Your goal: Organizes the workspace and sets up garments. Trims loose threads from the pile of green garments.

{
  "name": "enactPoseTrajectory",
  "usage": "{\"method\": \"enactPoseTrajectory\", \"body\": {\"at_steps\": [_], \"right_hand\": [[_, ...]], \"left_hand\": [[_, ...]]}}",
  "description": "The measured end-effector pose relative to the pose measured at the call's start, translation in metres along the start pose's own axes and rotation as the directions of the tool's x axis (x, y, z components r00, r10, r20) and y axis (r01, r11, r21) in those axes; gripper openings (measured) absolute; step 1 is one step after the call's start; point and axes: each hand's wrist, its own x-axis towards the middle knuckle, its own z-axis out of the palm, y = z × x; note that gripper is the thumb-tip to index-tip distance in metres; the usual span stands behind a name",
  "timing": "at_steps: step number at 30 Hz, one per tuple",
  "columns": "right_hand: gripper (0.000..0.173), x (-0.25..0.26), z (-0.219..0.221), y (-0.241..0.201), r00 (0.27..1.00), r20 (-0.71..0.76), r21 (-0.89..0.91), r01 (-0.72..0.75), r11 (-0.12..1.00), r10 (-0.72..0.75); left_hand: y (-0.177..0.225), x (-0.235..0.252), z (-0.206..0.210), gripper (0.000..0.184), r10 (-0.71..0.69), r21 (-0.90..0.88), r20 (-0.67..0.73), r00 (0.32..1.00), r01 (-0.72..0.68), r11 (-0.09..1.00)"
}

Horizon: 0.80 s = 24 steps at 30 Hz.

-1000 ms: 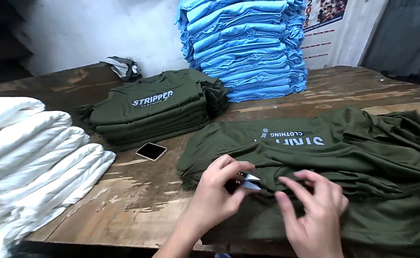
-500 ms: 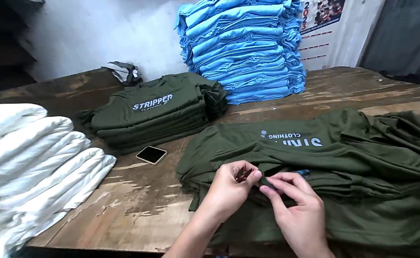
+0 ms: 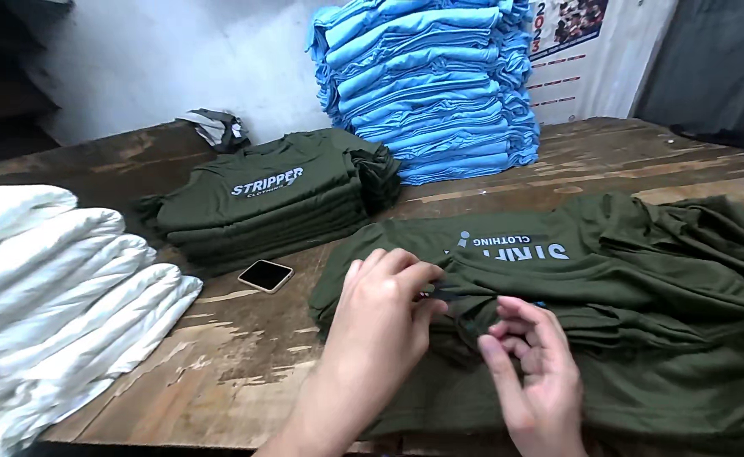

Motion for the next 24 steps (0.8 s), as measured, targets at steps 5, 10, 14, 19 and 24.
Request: {"method": "enactPoseTrajectory", "body": {"at_steps": [5,10,14,19,24], "right_hand": [[0.006,0.003,0.009,0.002,0.996,-0.083,-0.021,0.036,0.999,-0.038],[0.010,0.007,0.010,-0.002,0.988,-0.141,0.118,-0.039,0.992,0.056],[0.009,0.010,0.009,-0.003,0.995,-0.099,0.193,-0.003,0.981,0.023],[0.032,0.006,-0.021,0.007,0.957,0.110,0.145,0.253,0.957,-0.269],[0.015,-0.004,-0.006,0.008,0.967,0.008,-0.430,0.232,0.872,-0.254]], "left_hand": [[-0.008,-0.004,0.011,0.008,0.024,-0.034,0.033,0.999,-0.023,0.999],[-0.002,-0.005,0.017,0.015,0.033,-0.145,0.122,0.992,-0.016,0.989],[0.001,0.002,0.022,0.007,0.019,-0.198,0.193,0.981,0.020,0.980],[-0.013,-0.001,0.018,0.014,-0.018,-0.222,0.095,0.995,0.039,0.974],[-0.012,-0.017,0.023,0.017,0.106,-0.107,-0.029,0.994,-0.109,0.988]]}}
